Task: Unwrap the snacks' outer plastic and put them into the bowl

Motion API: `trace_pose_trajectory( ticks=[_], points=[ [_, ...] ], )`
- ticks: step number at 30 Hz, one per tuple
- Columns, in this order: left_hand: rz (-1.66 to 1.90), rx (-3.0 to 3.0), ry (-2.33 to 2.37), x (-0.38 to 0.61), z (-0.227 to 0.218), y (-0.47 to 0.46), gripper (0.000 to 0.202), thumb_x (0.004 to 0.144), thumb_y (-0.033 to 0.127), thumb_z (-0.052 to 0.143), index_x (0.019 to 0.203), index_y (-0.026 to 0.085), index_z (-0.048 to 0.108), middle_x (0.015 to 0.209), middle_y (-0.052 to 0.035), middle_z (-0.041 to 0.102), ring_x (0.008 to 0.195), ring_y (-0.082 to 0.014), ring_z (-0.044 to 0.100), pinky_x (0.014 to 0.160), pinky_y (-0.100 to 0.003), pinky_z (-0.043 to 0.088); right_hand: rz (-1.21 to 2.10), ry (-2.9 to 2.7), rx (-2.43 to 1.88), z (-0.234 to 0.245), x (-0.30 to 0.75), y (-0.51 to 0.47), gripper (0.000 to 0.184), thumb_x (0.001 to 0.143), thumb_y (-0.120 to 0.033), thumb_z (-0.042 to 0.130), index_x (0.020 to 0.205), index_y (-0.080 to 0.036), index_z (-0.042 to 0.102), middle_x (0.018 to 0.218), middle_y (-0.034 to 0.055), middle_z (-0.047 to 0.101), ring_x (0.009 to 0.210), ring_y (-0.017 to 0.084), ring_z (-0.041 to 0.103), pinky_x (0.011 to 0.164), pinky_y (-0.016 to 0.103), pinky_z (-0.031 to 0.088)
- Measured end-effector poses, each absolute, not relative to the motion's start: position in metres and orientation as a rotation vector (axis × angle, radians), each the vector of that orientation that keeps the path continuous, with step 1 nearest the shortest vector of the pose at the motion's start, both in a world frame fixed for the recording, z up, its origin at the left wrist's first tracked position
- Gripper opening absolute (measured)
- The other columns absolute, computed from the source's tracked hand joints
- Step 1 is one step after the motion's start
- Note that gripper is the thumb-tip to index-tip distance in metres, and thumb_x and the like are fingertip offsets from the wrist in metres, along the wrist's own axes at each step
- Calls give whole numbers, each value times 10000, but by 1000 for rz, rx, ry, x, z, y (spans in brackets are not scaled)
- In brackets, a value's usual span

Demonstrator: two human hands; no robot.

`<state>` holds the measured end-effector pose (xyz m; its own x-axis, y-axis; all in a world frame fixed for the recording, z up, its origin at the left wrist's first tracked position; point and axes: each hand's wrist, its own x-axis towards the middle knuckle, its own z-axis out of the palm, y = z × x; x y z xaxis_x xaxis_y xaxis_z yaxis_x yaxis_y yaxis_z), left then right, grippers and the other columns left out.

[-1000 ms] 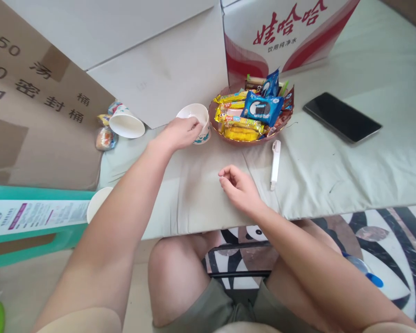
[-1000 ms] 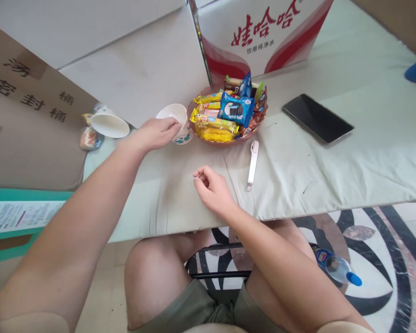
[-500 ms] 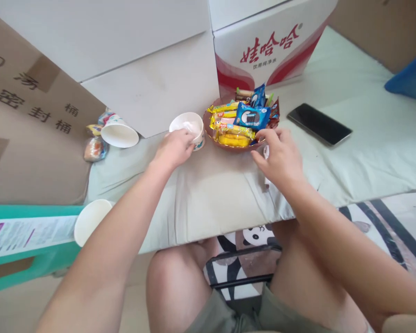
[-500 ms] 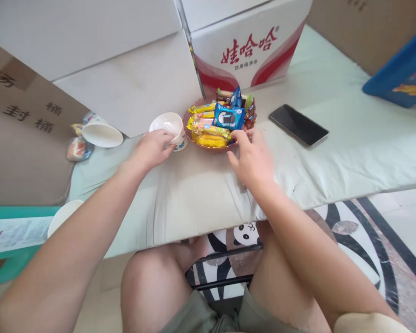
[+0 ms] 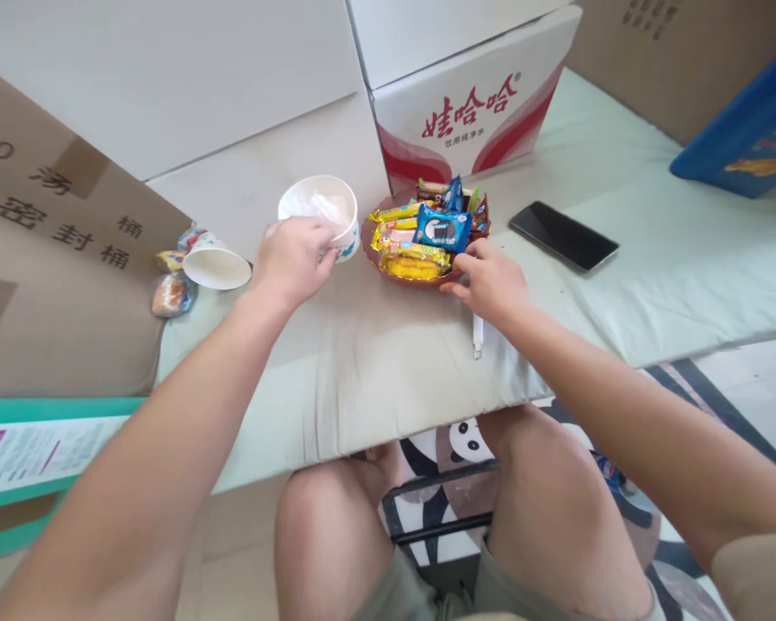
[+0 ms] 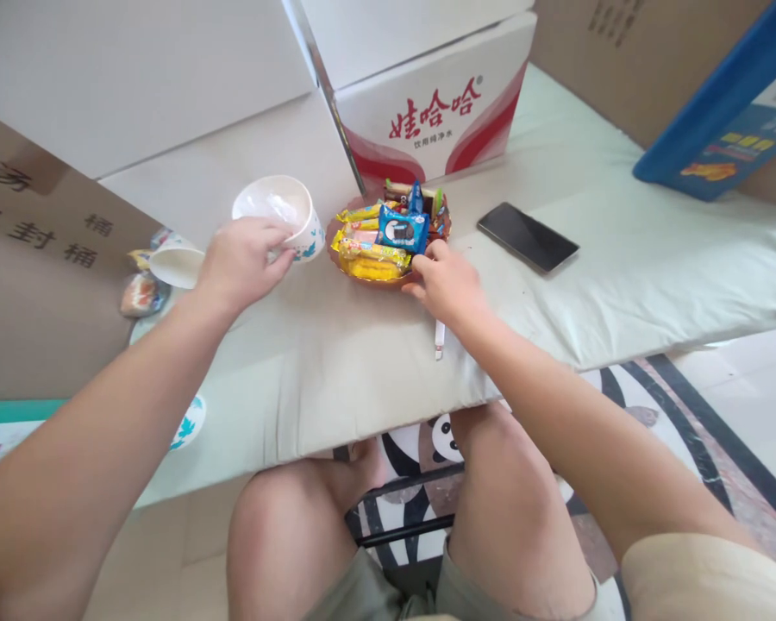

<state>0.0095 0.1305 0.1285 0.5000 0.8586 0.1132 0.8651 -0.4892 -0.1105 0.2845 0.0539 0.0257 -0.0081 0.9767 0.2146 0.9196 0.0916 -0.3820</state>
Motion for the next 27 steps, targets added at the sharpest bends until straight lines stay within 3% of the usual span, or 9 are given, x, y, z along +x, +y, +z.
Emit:
trace_pose_trajectory(
  ticks=[4, 8, 13, 20, 24, 27],
  points=[
    [-216, -2576, -1633, 30, 157, 133, 328, 931, 337, 491, 1178, 275, 697, 1313, -76, 697, 1294, -333, 545, 1147, -503, 392, 144, -1959, -1727, 30, 303, 50, 170, 853, -369, 759, 864, -215, 690, 1031, 85, 656, 841, 220, 593, 638, 321, 372],
    [-358, -2607, -1595, 71, 185, 144, 293, 923, 425, 555, 1146, 292, 691, 1277, -51, 704, 1292, -350, 488, 1164, -515, 363, 56, -1908, -1631, 35, 341, 18, 199, 889, -430, 712, 870, -234, 683, 983, 74, 660, 850, 225, 618, 676, 333, 431],
    [-422, -2778, -1415, 179, 196, 172, 264, 898, 369, 632, 1118, 241, 702, 1222, -92, 698, 1315, -372, 479, 1164, -517, 336, -135, -1794, -1598, 52, 414, -31, 252, 919, -503, 672, 873, -255, 688, 947, 67, 688, 825, 229, 655, 691, 351, 486],
    [-378, -3022, -985, 358, 135, 224, 235, 897, 212, 568, 1055, 225, 741, 1193, -109, 717, 1285, -348, 576, 1086, -451, 424, -525, -1759, -1712, 60, 517, -68, 253, 952, -528, 622, 863, -293, 646, 922, 68, 722, 813, 251, 719, 659, 390, 539],
    [-290, -3023, -932, 417, 94, 250, 307, 932, 154, 503, 1144, 176, 724, 1263, -143, 689, 1240, -325, 589, 1057, -454, 448, -616, -1682, -1807, 41, 550, -75, 256, 939, -604, 587, 904, -359, 652, 921, 55, 725, 810, 257, 730, 645, 416, 540],
    [-316, -2936, -966, 431, 77, 263, 443, 902, 44, 467, 1274, 186, 662, 1400, -124, 609, 1326, -307, 504, 1090, -470, 429, -530, -1590, -1881, 29, 559, -70, 249, 924, -622, 593, 922, -386, 673, 930, 55, 712, 848, 276, 723, 680, 441, 539]
  ],
)
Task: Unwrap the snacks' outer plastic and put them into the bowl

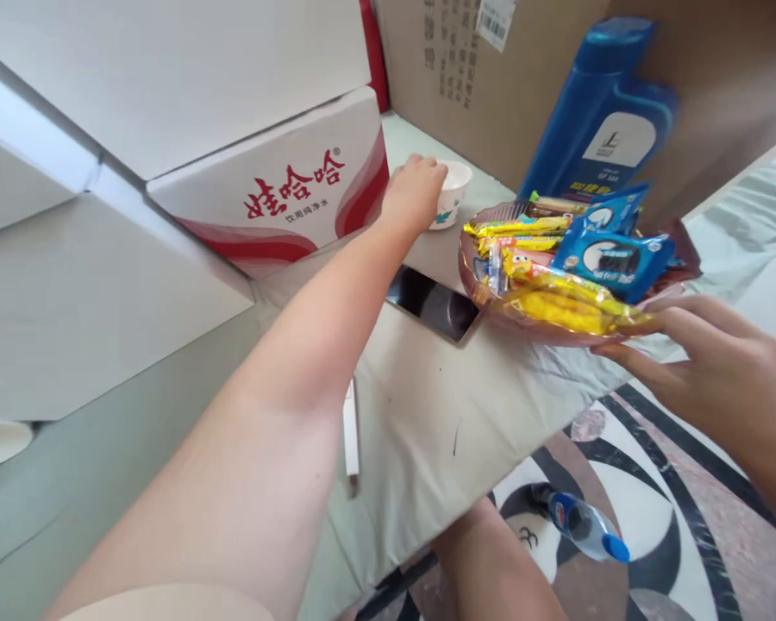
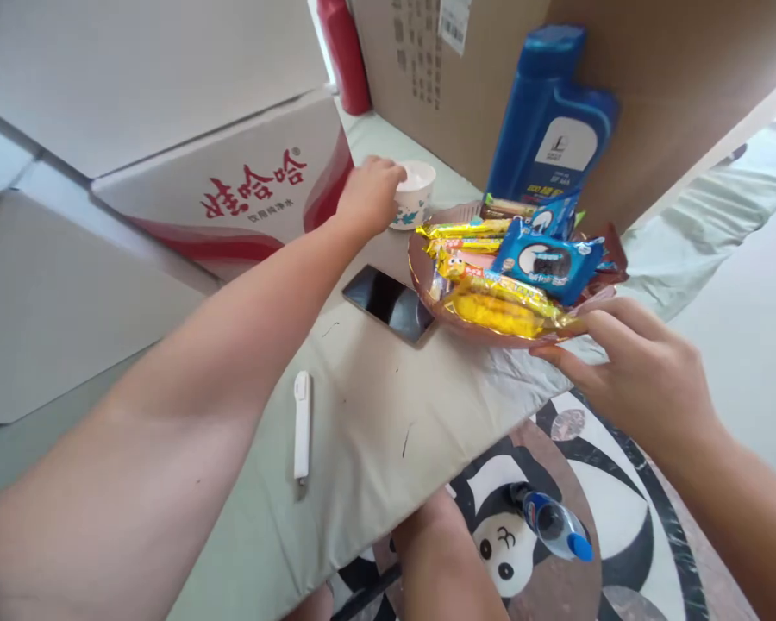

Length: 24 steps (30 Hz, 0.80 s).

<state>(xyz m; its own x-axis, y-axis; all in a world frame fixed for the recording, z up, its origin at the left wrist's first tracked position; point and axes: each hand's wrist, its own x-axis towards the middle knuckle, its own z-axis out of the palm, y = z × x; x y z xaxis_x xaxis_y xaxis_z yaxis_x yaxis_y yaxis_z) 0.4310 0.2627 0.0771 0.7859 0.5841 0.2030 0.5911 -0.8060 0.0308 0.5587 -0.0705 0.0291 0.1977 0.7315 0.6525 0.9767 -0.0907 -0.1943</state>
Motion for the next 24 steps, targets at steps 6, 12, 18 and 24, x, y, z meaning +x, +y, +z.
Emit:
trace_pose_trajectory(
  ticks=[6, 12, 18, 24],
  points=[
    [-447, -2930, -1078, 392, 61, 264, 535, 852, 49, 493, 1323, 278, 605, 1490, -83, 515, 1366, -333, 455, 1083, -486, 462, -433, -1555, -1984, 12, 565, -36, 320, 907, -615, 616, 855, -304, 672, 907, 80, 699, 812, 276, 681, 647, 423, 489],
    [-437, -2983, -1274, 337, 54, 263, 401, 853, 158, 523, 1213, 256, 669, 1313, -122, 594, 1288, -317, 550, 1077, -464, 476, -371, -1608, -2156, 11, 551, 29, 347, 823, -562, 723, 803, -221, 663, 957, 108, 694, 822, 260, 642, 552, 331, 355],
    [-434, -2980, -1336, 302, 54, 256, 342, 864, 180, 518, 1143, 251, 703, 1256, -114, 631, 1206, -298, 604, 1039, -445, 493, -283, -1592, -2262, 15, 543, 94, 338, 827, -507, 761, 860, -185, 663, 1031, 122, 648, 830, 231, 603, 644, 344, 403],
    [-400, -3014, -1345, 282, 49, 257, 233, 864, 179, 528, 1018, 218, 698, 1237, -134, 644, 1193, -287, 614, 1016, -413, 492, -258, -1356, -2230, 24, 548, 155, 568, 903, -649, 608, 938, -87, 679, 1299, 220, 553, 993, 233, 680, 856, 398, 497]
  ],
)
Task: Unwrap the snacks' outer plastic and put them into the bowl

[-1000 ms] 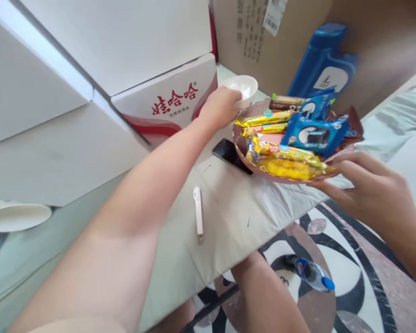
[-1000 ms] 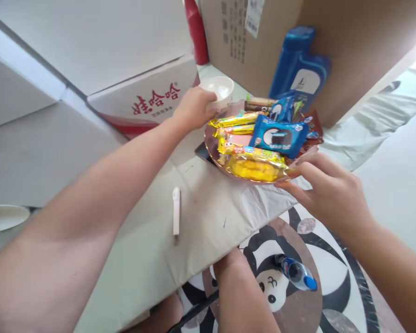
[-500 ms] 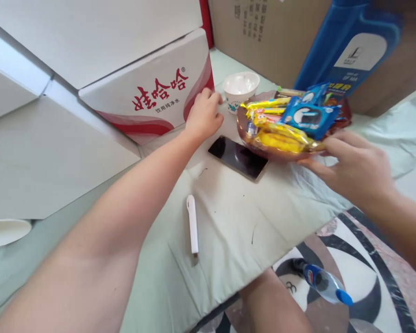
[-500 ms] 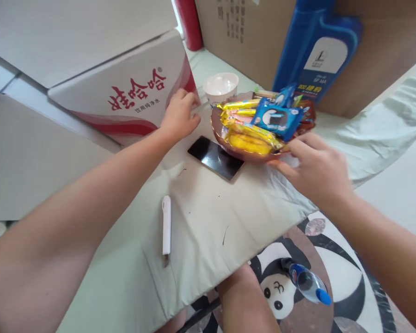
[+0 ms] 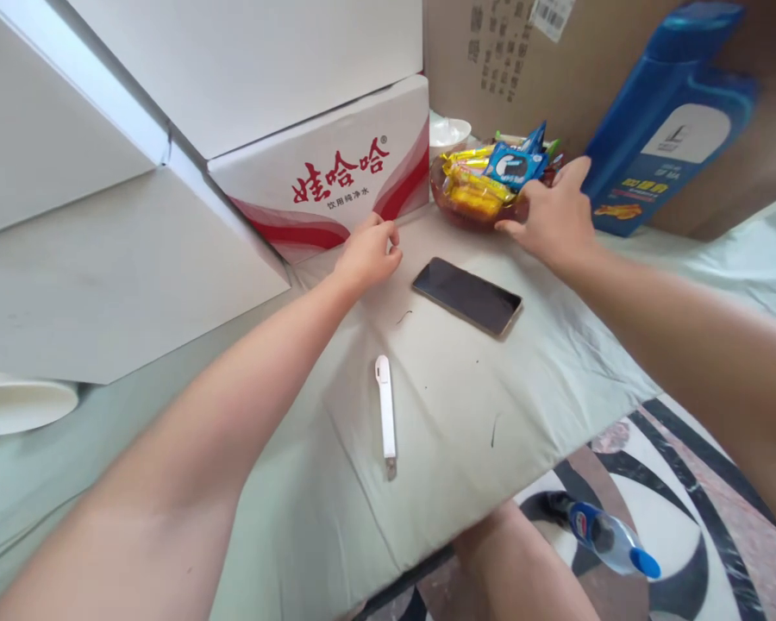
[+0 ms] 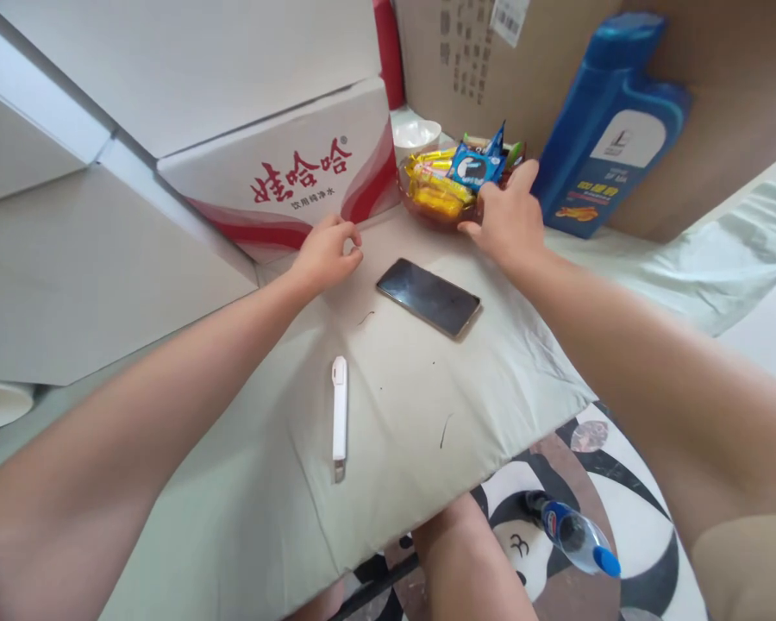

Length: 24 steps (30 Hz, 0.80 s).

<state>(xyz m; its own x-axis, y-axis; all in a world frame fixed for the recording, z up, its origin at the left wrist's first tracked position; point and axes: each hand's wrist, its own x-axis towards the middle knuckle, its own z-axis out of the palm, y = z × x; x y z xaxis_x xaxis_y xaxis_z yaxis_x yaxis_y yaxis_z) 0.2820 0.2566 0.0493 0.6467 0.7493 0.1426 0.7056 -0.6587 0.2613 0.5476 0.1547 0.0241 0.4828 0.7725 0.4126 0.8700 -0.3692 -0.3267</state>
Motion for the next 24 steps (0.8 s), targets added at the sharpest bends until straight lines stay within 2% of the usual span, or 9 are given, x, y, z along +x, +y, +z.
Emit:
trace_pose_trajectory(
  ticks=[4, 7, 9, 11, 14, 16, 19, 21, 24],
  points=[
    [360, 2648, 1187, 274, 36, 266, 215, 860, 180, 529, 982, 251, 690, 1233, -106, 636, 1220, -292, 601, 1022, -426, 490, -213, -1343, -2339, 33, 552, 199, 852, 850, -736, 455, 1082, 49, 690, 1139, 240, 671, 1150, 384, 662, 848, 479, 446],
    [343, 2637, 1179, 267, 25, 273, 210, 854, 168, 536, 969, 259, 686, 1221, -96, 636, 1216, -298, 602, 1022, -441, 491, -155, -1312, -2468, 35, 555, 233, 917, 820, -707, 424, 1211, 91, 649, 1181, 287, 669, 1231, 448, 607, 819, 515, 409],
    [327, 2633, 1172, 264, 21, 275, 197, 856, 161, 539, 954, 260, 679, 1212, -95, 640, 1219, -298, 599, 1025, -441, 490, -92, -1428, -2432, 33, 556, 251, 899, 831, -636, 466, 1354, 87, 568, 1234, 290, 657, 1241, 430, 607, 829, 490, 418],
    [321, 2617, 1164, 261, 22, 275, 178, 854, 147, 545, 931, 250, 668, 1214, -97, 641, 1232, -297, 593, 1033, -435, 484, 23, -1622, -2314, 28, 554, 260, 903, 863, -546, 474, 1520, 69, 403, 1341, 305, 606, 1265, 385, 607, 860, 435, 440],
    [395, 2501, 1175, 256, 34, 261, 147, 833, 104, 570, 889, 215, 647, 1205, -100, 646, 1217, -279, 600, 1058, -414, 463, 166, -1769, -2220, 26, 541, 250, 842, 911, -364, 513, 1621, 8, 252, 1552, 331, 410, 1446, 377, 449, 982, 401, 438],
    [535, 2236, 1202, 248, 47, 239, 129, 845, 92, 572, 896, 193, 633, 1158, -94, 668, 1137, -240, 635, 1025, -387, 475, 186, -1792, -2193, 29, 524, 227, 793, 905, -216, 575, 1617, -7, 293, 1610, 307, 359, 1530, 368, 331, 1090, 419, 397],
    [755, 1592, 1161, 226, 70, 188, 102, 938, 166, 538, 1003, 190, 612, 1075, -68, 705, 945, -166, 680, 867, -330, 510, 212, -1820, -2121, 39, 488, 179, 755, 863, -98, 640, 1577, -23, 408, 1608, 287, 407, 1521, 348, 393, 1167, 433, 371],
    [857, 1273, 1080, 202, 83, 148, 92, 937, 203, 593, 1027, 196, 608, 1021, -42, 716, 837, -123, 678, 803, -291, 495, 194, -1833, -2113, 46, 461, 147, 685, 878, -134, 614, 1548, -79, 478, 1594, 241, 464, 1530, 330, 396, 1194, 454, 376],
    [1059, 956, 947, 153, 95, 88, 104, 918, 254, 656, 995, 191, 625, 950, -19, 730, 733, -88, 656, 736, -247, 469, 160, -1990, -1949, 59, 413, 112, 576, 928, -290, 515, 1490, -167, 544, 1577, 187, 512, 1513, 328, 433, 1162, 506, 441]
  ],
)
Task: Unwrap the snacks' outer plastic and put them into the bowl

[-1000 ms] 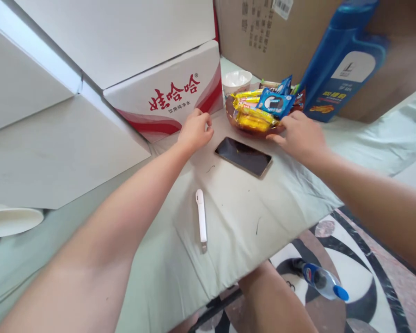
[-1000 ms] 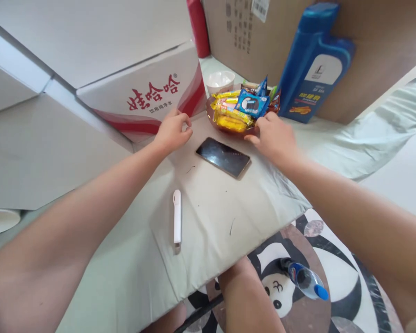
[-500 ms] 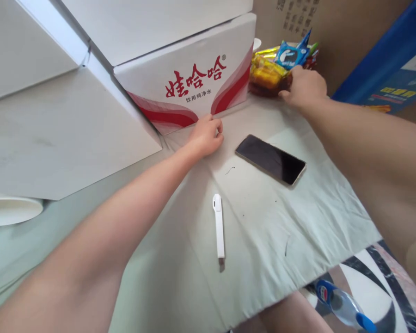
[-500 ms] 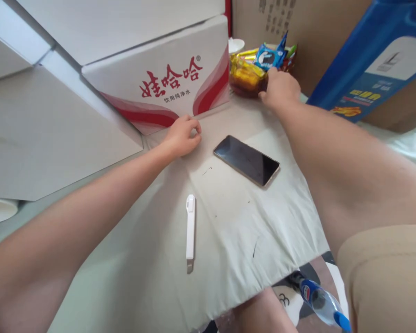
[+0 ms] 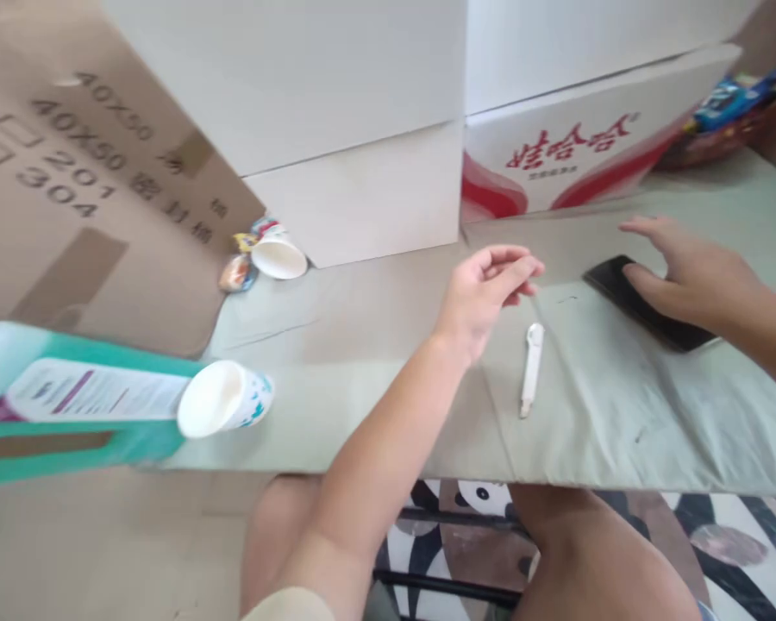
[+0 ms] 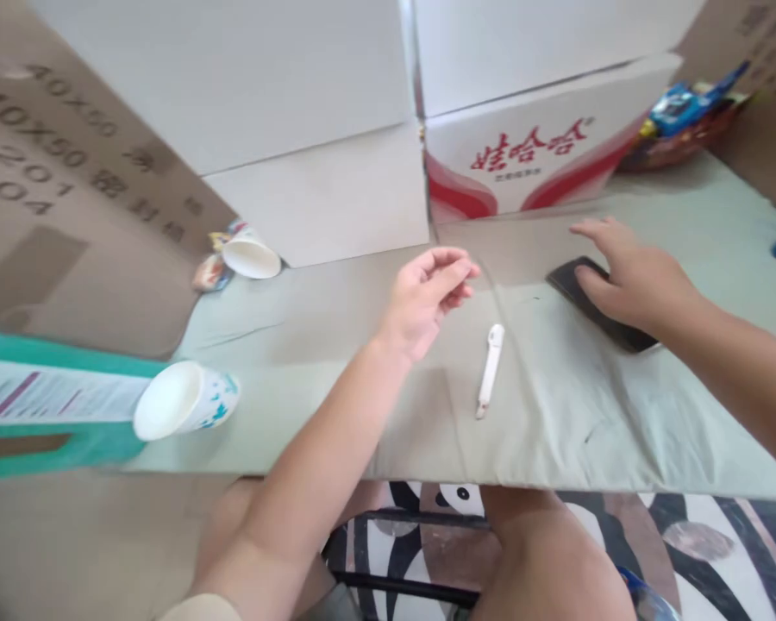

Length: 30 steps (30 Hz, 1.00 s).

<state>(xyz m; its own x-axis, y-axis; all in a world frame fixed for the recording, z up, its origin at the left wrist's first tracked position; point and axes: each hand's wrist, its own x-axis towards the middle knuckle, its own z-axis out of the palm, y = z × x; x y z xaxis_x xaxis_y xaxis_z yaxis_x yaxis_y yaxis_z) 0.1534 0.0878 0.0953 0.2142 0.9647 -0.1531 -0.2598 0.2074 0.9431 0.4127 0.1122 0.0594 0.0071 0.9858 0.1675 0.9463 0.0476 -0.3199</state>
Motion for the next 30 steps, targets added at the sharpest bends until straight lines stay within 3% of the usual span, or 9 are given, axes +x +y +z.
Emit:
trace_pose_trajectory(
  ticks=[4, 9, 15, 20, 30],
  points=[
    [1171, 660, 959, 82, 93, 28, 54, 907, 172, 605, 931, 169, 653, 893, -24, 736, 700, -89, 659, 729, -252, 459, 152, -2203, -1657, 81, 331, 94, 529, 893, -316, 497, 1402, -203, 584, 1503, 160, 598, 1459, 332, 505, 1134, 518, 492],
    [1235, 487, 1016, 20, 69, 6, 328, 668, -52, 471, 840, 158, 656, 911, -13, 708, 734, -98, 668, 798, -281, 457, 202, -2483, -1255, 95, 215, 102, 459, 928, -296, 470, 1363, -214, 592, 1458, 127, 642, 1420, 303, 557, 1110, 497, 531],
    [1323, 300, 947, -15, 47, 12, 346, 427, 6, 397, 690, 146, 572, 721, 11, 606, 585, -70, 534, 633, -239, 355, 276, -2627, -984, 94, 103, 121, 453, 931, -191, 457, 1359, -194, 605, 1480, 115, 625, 1428, 274, 551, 1124, 475, 535],
    [1343, 187, 960, -36, 41, 22, 219, 457, 57, 431, 623, 156, 536, 579, 15, 528, 507, -70, 415, 561, -228, 281, 355, -2684, -904, 90, 46, 138, 462, 920, -157, 481, 1359, -211, 615, 1511, 103, 600, 1426, 281, 554, 1103, 477, 551],
    [1437, -37, 916, -65, 42, 37, 188, 481, 89, 475, 639, 169, 536, 544, 31, 513, 481, -65, 404, 541, -212, 284, 491, -2569, -804, 86, -65, 184, 483, 909, -103, 411, 1347, -151, 609, 1463, 139, 618, 1302, 303, 629, 1118, 484, 502]
  ],
)
